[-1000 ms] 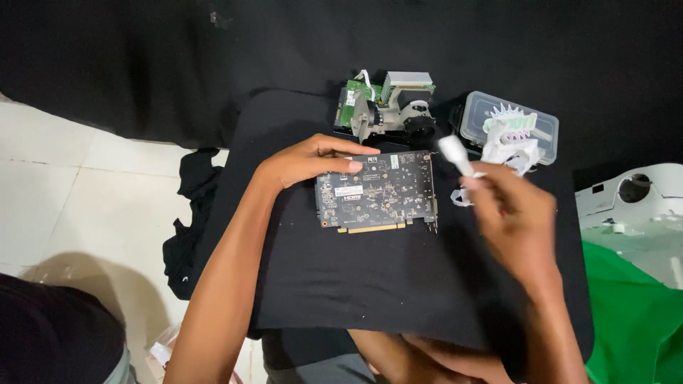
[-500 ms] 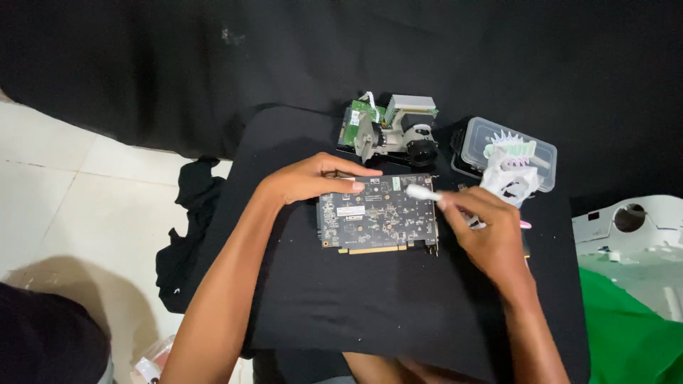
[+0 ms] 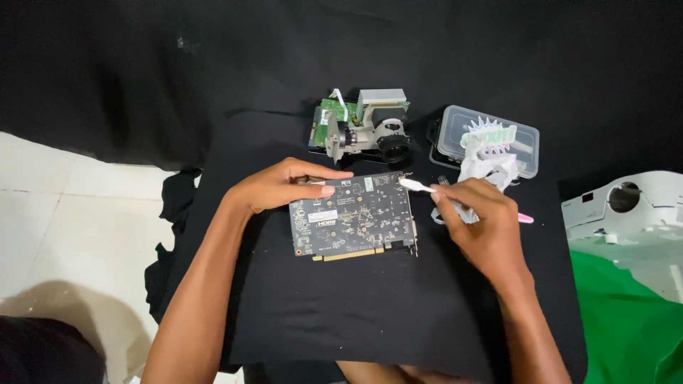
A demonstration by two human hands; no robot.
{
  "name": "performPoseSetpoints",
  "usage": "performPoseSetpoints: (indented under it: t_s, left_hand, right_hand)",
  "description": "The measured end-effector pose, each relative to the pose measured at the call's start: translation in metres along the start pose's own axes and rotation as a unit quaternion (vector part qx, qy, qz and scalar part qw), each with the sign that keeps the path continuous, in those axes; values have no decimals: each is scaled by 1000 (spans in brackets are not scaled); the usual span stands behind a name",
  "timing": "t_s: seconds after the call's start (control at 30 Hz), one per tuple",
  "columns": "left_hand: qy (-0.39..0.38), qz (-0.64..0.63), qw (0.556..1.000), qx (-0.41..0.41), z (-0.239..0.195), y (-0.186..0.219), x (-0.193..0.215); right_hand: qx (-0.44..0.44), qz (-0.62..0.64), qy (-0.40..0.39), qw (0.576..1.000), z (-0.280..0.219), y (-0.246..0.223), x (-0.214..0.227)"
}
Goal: The person uses a red screwdriver to remove screws from a graphics card, then detaches the cooling fan. They use a toothbrush to clean the circuit board and the fan assembly, and also wipe the components with a white cloth.
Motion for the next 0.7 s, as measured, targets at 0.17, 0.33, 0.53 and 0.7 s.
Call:
performPoseSetpoints:
  t_s: [0.17, 0.33, 0.53, 0.7]
  left_hand:
    - [2, 0, 1000, 10, 1, -4, 2]
    - [10, -7, 1000, 5, 2, -2, 0]
    - [5, 4, 1000, -8, 1, -2, 1]
    - [12, 9, 1000, 0, 0, 7, -1]
  right_hand:
    - [-13, 35, -50, 998, -2, 3, 6]
    - [-25, 21, -44, 998, -1, -6, 10]
    - [-47, 20, -96, 994, -4, -5, 15]
    - [-77, 19, -125, 989, -4, -3, 14]
Point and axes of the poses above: each hand's wrist, its own z-axis towards the middle knuckle, its own x-axis out of the back of the hand, y = z × x, the point moved 1 cm from there along z, towards the middle knuckle, and after that the axes turned 12 degrees about -x, right-handed, at the moved point
